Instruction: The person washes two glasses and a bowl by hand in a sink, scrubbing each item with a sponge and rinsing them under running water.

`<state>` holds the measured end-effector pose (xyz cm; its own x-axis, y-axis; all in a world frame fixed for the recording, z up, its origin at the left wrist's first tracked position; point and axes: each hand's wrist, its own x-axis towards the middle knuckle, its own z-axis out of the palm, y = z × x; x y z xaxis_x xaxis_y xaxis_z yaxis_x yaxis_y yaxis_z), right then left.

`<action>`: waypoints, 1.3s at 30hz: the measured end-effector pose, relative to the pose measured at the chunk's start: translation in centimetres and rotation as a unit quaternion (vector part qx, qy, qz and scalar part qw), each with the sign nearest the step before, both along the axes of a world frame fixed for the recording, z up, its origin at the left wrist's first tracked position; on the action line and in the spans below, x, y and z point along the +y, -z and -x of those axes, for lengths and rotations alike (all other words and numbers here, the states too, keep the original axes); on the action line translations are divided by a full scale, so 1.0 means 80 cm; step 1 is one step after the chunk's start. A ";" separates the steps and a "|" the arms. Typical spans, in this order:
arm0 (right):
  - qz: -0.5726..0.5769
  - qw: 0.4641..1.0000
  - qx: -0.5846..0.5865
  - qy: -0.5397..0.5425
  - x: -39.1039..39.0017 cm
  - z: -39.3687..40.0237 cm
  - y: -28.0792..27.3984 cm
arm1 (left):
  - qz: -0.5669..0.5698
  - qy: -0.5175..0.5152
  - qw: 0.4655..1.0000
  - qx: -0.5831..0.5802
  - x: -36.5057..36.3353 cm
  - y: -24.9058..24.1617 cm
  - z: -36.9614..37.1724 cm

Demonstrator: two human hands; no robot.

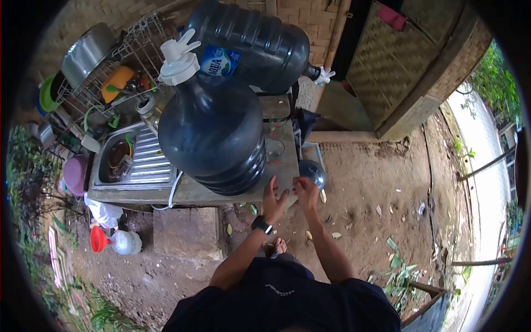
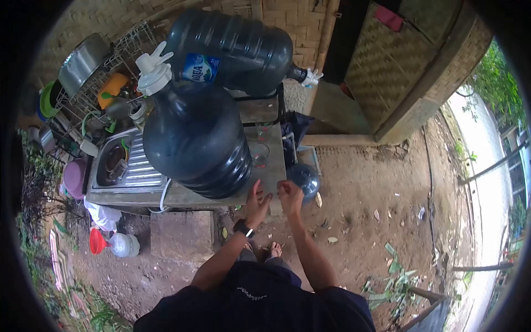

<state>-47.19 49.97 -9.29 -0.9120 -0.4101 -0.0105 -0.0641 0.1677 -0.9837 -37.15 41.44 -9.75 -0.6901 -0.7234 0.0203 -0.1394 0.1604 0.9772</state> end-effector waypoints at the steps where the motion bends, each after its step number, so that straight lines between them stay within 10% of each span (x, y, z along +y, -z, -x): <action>1: -0.001 1.000 0.014 0.006 -0.008 0.025 0.005 | 0.010 -0.039 0.999 0.013 0.000 0.024 0.027; 15: 0.021 0.974 0.191 -0.122 -0.158 0.202 0.085 | 0.107 -0.345 0.924 -0.125 -0.033 0.109 0.163; 26: 0.086 0.962 0.153 -0.211 -0.201 0.217 0.065 | -0.006 -0.390 0.878 -0.277 -0.032 0.012 0.186; 39: 0.188 0.976 0.002 -0.109 -0.071 0.121 0.013 | 0.112 -0.284 0.944 -0.124 0.008 0.072 0.128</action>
<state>-56.85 44.31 -10.36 -0.8026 -0.5683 0.1815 -0.0619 -0.2233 -0.9728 -47.40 42.11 -15.50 -0.1961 -0.9749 0.1056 -0.4855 0.1901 0.8533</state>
